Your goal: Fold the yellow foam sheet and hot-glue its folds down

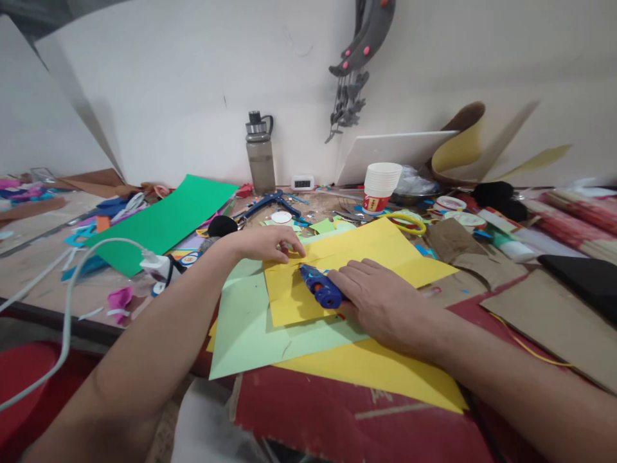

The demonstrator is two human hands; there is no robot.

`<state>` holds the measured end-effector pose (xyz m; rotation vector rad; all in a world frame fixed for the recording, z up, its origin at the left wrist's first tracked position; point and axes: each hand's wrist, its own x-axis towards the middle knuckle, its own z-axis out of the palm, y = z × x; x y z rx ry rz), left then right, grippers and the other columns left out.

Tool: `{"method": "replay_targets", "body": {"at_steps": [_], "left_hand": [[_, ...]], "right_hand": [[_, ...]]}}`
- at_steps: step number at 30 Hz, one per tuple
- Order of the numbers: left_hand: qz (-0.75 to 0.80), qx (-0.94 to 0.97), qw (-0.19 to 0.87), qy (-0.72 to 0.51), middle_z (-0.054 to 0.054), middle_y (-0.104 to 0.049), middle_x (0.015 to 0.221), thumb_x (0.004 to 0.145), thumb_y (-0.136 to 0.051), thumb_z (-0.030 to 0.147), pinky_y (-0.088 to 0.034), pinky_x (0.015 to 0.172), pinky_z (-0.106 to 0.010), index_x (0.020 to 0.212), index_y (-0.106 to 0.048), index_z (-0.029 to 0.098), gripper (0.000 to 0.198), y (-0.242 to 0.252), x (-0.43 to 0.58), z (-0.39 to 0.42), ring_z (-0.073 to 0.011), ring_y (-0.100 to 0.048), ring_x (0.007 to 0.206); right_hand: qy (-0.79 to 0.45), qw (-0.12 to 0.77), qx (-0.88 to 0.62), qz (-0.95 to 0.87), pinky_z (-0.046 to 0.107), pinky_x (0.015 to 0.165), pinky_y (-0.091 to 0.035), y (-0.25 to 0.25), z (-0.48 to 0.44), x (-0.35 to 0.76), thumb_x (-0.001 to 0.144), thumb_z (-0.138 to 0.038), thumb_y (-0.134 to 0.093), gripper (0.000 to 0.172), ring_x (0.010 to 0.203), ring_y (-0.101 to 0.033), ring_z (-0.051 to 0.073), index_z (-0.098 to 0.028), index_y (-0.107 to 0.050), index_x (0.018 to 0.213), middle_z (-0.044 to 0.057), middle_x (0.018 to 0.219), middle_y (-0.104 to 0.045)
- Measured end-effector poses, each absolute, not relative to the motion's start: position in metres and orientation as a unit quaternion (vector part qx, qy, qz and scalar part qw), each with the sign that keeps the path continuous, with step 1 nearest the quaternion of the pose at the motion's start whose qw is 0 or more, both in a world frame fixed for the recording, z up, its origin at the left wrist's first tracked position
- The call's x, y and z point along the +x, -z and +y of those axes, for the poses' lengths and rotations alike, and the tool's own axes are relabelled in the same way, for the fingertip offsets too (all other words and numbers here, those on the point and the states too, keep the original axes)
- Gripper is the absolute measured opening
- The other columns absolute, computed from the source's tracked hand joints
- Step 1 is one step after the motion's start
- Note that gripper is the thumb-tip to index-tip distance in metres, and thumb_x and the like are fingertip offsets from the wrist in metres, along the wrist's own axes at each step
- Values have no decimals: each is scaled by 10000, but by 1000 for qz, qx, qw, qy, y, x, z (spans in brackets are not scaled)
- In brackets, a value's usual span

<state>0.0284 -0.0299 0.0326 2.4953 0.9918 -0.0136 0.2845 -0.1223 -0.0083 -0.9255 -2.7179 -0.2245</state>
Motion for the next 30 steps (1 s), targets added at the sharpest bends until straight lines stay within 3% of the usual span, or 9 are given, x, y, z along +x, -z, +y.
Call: {"method": "replay_targets", "body": {"at_steps": [9,14,20,24,27,30], "left_hand": [[337,924,179,28,-19,-681,1117,746,-655,110,-461,766,-171,1044,-764,243,345,-38,25,-32,-109,-626,902],[333,923,192,-5,-27,-727,990,784,-628,126,-459,752,-190,918,-776,196,212,-41,24,-33,-116,-640,841],[339,925,161,-59,-67,-696,1037,846,-633,204,-472,802,-240,1039,-738,179,221,-32,28,-30,-142,-627,883],[306,934,175,-53,-69,-627,1138,861,-631,195,-480,844,-241,1125,-723,231,282,-26,29,-30,-144,-605,974],[278,946,161,-32,-58,-605,1167,872,-626,188,-455,925,-253,1164,-714,285,320,-26,27,-29,-153,-585,1063],[260,952,158,-27,-51,-626,1163,871,-634,184,-451,920,-236,1140,-729,290,304,-27,25,-27,-139,-605,1027]], "right_hand": [[16,137,-335,-932,350,749,-445,-2,-124,288,891,-218,-492,202,809,-619,241,-196,-645,1021,86,872,-679],[-132,213,-422,-871,350,653,-469,-7,-114,305,930,-472,-437,376,776,-619,262,-188,-665,1023,109,867,-675],[-313,323,-529,-719,269,471,-317,-5,-100,315,809,-725,-484,576,543,-427,146,-176,-659,813,16,621,-491],[-416,409,-524,-620,220,440,-258,-4,-96,312,733,-725,-586,554,515,-376,97,-179,-621,817,-2,621,-503],[-464,422,-512,-587,207,386,-200,-3,-92,311,718,-709,-614,540,469,-340,78,-180,-618,824,-4,607,-511],[-487,428,-500,-574,199,367,-209,-3,-89,312,692,-708,-637,541,464,-360,79,-180,-624,811,0,597,-515]]}}
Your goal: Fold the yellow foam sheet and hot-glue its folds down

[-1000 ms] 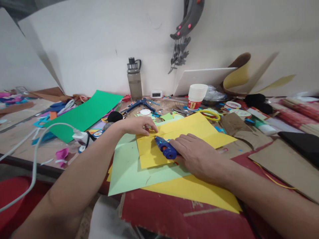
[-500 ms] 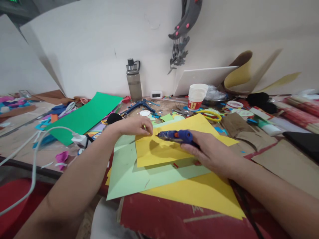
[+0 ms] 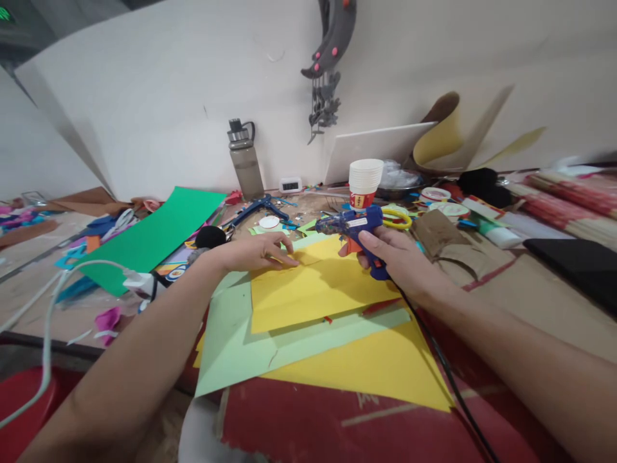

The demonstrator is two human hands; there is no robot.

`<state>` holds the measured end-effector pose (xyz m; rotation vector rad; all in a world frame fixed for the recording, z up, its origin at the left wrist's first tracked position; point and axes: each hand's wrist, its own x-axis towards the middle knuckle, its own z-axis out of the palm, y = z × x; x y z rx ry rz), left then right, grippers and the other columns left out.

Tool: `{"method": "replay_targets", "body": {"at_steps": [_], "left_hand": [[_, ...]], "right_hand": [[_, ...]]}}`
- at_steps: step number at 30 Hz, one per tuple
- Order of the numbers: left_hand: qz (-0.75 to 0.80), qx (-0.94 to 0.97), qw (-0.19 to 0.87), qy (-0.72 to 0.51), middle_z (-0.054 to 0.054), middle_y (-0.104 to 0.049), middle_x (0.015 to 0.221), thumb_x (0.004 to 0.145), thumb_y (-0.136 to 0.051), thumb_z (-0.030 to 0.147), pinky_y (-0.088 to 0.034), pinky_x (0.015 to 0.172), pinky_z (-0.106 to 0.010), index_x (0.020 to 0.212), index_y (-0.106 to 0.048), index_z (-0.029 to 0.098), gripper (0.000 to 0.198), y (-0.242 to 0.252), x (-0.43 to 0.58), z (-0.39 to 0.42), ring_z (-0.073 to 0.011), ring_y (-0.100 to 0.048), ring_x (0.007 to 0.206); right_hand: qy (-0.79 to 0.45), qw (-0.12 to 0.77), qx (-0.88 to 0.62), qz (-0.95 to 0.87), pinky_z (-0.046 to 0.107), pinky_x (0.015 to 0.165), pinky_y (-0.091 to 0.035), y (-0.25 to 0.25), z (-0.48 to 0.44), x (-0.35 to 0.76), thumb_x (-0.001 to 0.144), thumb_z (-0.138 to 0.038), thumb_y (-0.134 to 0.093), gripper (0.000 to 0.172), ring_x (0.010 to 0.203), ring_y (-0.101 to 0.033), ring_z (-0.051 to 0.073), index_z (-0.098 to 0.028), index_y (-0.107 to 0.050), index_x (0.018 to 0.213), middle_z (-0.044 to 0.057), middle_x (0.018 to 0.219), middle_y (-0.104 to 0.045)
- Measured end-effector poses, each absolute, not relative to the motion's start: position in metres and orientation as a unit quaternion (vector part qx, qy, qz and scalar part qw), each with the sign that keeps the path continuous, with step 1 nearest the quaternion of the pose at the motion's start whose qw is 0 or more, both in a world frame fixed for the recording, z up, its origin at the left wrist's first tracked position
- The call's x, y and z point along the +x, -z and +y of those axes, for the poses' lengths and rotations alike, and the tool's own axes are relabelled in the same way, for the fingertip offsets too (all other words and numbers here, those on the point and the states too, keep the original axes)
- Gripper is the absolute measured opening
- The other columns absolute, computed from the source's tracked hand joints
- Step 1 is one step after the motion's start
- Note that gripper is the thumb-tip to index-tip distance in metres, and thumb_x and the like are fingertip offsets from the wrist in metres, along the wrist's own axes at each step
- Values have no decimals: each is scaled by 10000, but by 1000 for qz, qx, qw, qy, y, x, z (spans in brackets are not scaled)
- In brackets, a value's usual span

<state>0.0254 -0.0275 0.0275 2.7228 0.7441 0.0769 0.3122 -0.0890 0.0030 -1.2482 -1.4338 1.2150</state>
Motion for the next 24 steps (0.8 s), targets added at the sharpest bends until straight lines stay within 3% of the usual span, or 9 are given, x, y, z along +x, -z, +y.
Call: {"method": "replay_targets", "body": {"at_steps": [7,12,18,24], "left_hand": [[258,951,164,-50,-57,-706,1139,855,-659,208,-471,864,-218,993,-782,246,188,-29,26,-28,-136,-652,962],[246,961,123,-27,-55,-697,1174,872,-623,193,-468,809,-225,992,-783,281,219,-35,26,-33,-140,-652,945],[251,955,147,-50,-73,-722,955,845,-650,195,-475,818,-243,826,-783,202,134,-39,27,-36,-147,-650,881],[259,953,150,-51,-72,-707,1175,906,-561,183,-460,931,-260,1088,-730,220,252,-39,39,-44,-159,-640,1060]], "right_hand": [[-501,416,-530,-544,196,317,-159,-2,-90,309,695,-730,-603,594,401,-297,61,-183,-647,924,-20,615,-503],[-516,394,-536,-541,195,311,-171,2,-90,308,731,-710,-584,565,394,-294,57,-184,-649,926,-24,628,-499],[-518,403,-532,-535,200,323,-179,-1,-91,306,781,-655,-582,496,425,-319,68,-182,-658,911,-4,665,-522],[-523,437,-519,-515,220,341,-166,-3,-91,306,817,-616,-554,463,427,-345,79,-174,-671,886,14,652,-549]]}}
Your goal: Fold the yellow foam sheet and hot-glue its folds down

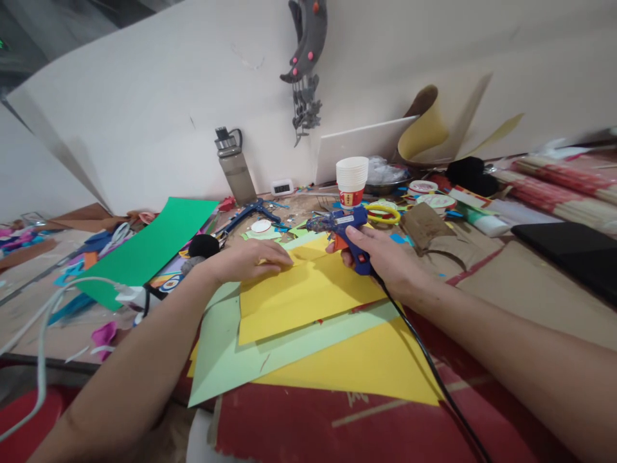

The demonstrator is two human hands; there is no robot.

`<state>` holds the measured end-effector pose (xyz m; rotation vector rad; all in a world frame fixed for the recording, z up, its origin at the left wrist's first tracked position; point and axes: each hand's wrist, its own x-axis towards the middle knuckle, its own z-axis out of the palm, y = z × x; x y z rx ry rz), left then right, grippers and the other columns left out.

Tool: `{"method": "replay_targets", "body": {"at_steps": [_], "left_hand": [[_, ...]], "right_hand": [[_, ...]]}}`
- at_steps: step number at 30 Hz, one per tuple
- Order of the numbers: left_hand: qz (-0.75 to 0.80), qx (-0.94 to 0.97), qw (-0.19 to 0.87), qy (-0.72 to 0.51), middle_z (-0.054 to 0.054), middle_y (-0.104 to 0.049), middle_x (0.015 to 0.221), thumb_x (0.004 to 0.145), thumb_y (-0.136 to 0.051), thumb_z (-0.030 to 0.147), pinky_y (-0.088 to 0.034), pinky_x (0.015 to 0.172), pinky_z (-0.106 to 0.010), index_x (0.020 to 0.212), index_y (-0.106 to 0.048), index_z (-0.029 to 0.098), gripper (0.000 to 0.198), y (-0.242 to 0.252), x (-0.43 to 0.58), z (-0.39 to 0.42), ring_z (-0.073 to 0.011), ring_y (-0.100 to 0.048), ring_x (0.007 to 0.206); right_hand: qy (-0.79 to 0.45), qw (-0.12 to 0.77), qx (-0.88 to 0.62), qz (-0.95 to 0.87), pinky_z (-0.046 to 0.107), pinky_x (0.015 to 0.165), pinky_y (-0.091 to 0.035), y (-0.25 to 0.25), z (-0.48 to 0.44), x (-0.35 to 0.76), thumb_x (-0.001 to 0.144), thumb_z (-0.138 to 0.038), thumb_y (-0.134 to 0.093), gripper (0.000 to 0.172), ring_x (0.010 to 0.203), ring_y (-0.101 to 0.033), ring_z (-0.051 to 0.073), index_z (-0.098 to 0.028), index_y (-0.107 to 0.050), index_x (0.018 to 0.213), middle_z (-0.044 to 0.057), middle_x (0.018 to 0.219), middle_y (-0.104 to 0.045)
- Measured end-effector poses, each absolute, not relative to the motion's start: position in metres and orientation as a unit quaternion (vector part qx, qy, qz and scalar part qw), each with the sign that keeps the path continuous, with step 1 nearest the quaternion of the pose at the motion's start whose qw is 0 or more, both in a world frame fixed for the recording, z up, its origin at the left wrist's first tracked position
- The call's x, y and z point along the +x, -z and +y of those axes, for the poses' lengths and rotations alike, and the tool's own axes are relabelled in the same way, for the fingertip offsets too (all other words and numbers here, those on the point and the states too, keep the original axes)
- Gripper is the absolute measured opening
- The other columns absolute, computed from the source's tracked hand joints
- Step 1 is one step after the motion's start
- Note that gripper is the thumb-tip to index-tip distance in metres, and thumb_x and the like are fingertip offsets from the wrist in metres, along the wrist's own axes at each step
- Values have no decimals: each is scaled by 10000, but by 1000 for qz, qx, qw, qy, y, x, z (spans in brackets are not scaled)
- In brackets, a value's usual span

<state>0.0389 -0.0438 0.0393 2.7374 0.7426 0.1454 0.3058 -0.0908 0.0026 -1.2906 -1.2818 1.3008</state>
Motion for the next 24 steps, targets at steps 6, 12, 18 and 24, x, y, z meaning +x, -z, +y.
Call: {"method": "replay_targets", "body": {"at_steps": [6,12,18,24], "left_hand": [[282,955,98,-2,-20,-745,1117,912,-556,188,-462,872,-234,1123,-728,270,285,-42,41,-48,-157,-667,1019],[327,933,143,47,10,-745,1117,910,-569,224,-473,787,-208,1109,-742,291,272,-53,46,-57,-151,-696,965],[375,897,223,69,0,-742,1123,938,-540,320,-471,833,-184,1186,-709,258,306,-70,30,-57,-137,-689,1008],[361,904,227,37,-4,-733,1153,926,-558,334,-470,864,-194,1162,-723,267,296,-68,26,-56,-143,-684,1009]], "right_hand": [[-535,452,-502,-507,234,373,-172,4,-85,311,830,-624,-554,450,468,-381,90,-186,-659,834,12,641,-555],[-528,454,-494,-521,235,389,-181,5,-83,311,851,-599,-545,437,496,-383,95,-180,-663,804,8,632,-539],[-529,451,-503,-513,221,346,-159,0,-86,309,864,-582,-532,417,461,-341,87,-190,-671,842,2,642,-531],[-526,446,-514,-510,212,308,-158,4,-85,310,853,-588,-534,447,431,-333,80,-169,-679,917,6,650,-542]]}}
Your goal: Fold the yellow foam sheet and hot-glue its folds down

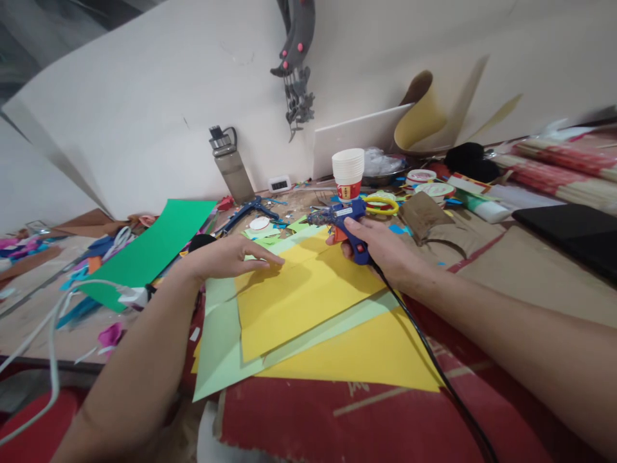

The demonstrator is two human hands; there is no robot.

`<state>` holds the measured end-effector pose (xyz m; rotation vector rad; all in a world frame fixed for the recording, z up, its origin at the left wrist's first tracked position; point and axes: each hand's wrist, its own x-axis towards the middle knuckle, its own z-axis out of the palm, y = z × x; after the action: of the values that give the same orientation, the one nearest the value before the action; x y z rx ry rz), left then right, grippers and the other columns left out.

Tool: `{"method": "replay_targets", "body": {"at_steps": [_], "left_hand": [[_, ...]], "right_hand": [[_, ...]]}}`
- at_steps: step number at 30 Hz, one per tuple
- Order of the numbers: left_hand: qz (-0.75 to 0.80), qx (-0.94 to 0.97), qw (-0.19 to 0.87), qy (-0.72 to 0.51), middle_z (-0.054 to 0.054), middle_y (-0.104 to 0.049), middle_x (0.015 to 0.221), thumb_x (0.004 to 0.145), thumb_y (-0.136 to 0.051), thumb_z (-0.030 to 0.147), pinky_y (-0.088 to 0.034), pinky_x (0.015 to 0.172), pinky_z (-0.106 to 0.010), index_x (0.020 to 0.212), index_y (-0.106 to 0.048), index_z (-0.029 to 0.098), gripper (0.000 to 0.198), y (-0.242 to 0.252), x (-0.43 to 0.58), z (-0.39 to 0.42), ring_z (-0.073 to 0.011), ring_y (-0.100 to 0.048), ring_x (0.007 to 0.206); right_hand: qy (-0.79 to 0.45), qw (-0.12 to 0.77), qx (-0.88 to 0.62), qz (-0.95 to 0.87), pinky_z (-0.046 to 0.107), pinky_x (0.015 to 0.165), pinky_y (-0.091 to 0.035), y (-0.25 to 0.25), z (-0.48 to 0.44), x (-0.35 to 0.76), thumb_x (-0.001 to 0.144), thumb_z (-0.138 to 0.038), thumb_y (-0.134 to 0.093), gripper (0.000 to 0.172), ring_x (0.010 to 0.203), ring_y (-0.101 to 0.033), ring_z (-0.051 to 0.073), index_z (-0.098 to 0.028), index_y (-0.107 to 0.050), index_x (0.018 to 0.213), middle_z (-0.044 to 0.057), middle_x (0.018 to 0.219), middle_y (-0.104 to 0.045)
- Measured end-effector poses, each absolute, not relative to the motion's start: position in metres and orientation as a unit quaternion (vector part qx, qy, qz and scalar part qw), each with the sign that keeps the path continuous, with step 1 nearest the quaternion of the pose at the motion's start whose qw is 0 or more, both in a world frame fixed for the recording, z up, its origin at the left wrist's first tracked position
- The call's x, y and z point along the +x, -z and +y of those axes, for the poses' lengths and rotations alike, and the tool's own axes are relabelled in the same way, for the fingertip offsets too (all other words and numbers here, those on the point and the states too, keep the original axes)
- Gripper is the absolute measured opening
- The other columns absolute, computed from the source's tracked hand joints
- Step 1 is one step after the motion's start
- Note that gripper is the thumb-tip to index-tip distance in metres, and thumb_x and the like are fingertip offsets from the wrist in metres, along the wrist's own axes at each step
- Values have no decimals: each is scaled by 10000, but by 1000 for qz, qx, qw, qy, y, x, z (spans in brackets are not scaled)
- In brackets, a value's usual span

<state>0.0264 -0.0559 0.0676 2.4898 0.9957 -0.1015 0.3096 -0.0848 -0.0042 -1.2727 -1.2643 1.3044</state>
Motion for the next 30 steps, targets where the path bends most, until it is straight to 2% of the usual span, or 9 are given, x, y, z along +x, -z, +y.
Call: {"method": "replay_targets", "body": {"at_steps": [10,16,25,30], "left_hand": [[376,871,301,101,3,-749,1101,899,-598,386,-473,801,-166,1131,-741,274,295,-71,22,-58,-138,-698,947],[375,865,316,108,-6,-753,1091,892,-604,429,-479,829,-165,1095,-755,266,301,-69,21,-58,-135,-703,950],[353,868,340,77,-21,-749,1102,924,-573,349,-489,845,-178,1148,-731,237,296,-74,22,-62,-141,-694,1000],[382,862,313,115,-12,-745,1116,913,-583,348,-485,835,-176,1124,-742,241,284,-72,29,-66,-140,-694,985]], "right_hand": [[-540,451,-488,-517,193,295,-181,13,-80,314,851,-601,-543,448,447,-370,90,-178,-678,904,13,641,-546],[-534,442,-503,-516,203,268,-163,10,-81,313,856,-580,-542,443,411,-319,80,-166,-688,910,6,635,-531],[-541,450,-491,-513,207,290,-155,11,-80,313,863,-576,-539,443,417,-329,79,-159,-686,888,8,628,-534],[-523,440,-492,-540,221,300,-173,15,-77,315,873,-612,-499,484,413,-347,81,-168,-691,904,10,644,-538]]}}
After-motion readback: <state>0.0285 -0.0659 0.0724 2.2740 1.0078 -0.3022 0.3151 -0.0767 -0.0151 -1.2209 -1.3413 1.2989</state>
